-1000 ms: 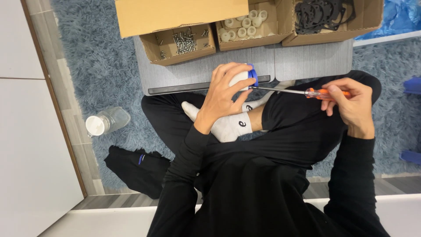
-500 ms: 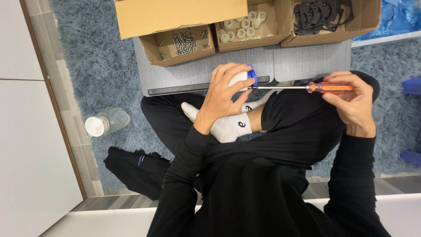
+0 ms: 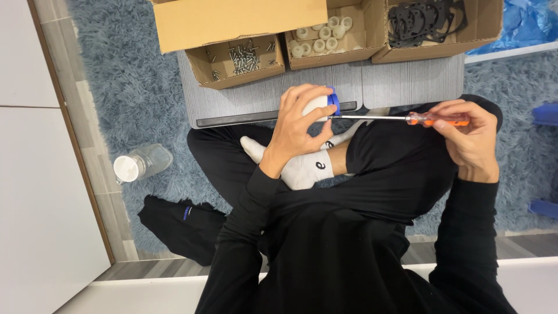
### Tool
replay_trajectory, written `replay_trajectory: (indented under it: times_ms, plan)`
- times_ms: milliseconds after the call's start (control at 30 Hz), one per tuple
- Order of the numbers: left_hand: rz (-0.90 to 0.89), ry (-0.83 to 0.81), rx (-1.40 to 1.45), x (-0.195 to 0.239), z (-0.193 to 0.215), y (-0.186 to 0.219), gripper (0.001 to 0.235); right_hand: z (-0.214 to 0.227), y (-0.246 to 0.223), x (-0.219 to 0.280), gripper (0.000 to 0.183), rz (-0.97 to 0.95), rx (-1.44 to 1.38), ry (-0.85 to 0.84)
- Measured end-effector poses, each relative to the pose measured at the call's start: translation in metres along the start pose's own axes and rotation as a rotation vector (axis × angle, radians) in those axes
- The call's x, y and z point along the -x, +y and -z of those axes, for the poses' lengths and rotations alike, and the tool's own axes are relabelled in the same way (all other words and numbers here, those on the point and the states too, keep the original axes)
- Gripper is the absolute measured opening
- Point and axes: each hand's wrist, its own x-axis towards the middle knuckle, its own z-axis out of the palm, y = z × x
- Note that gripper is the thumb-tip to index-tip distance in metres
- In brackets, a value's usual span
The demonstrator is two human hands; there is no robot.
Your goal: The person sits on the floor and assembles a white plastic electrical component with a blue cover. They use a screwdriver to tighten screws into the component, then remove the cover to inspect the interior before reassembling it.
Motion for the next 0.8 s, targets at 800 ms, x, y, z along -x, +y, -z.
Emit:
replay_trajectory:
  times_ms: [800]
  plan:
    - [-0.007,0.049,-0.034,-0.001,-0.007,-0.008,0.02,0.002,0.004,0.002,0.014,-0.012,-0.012,0.028]
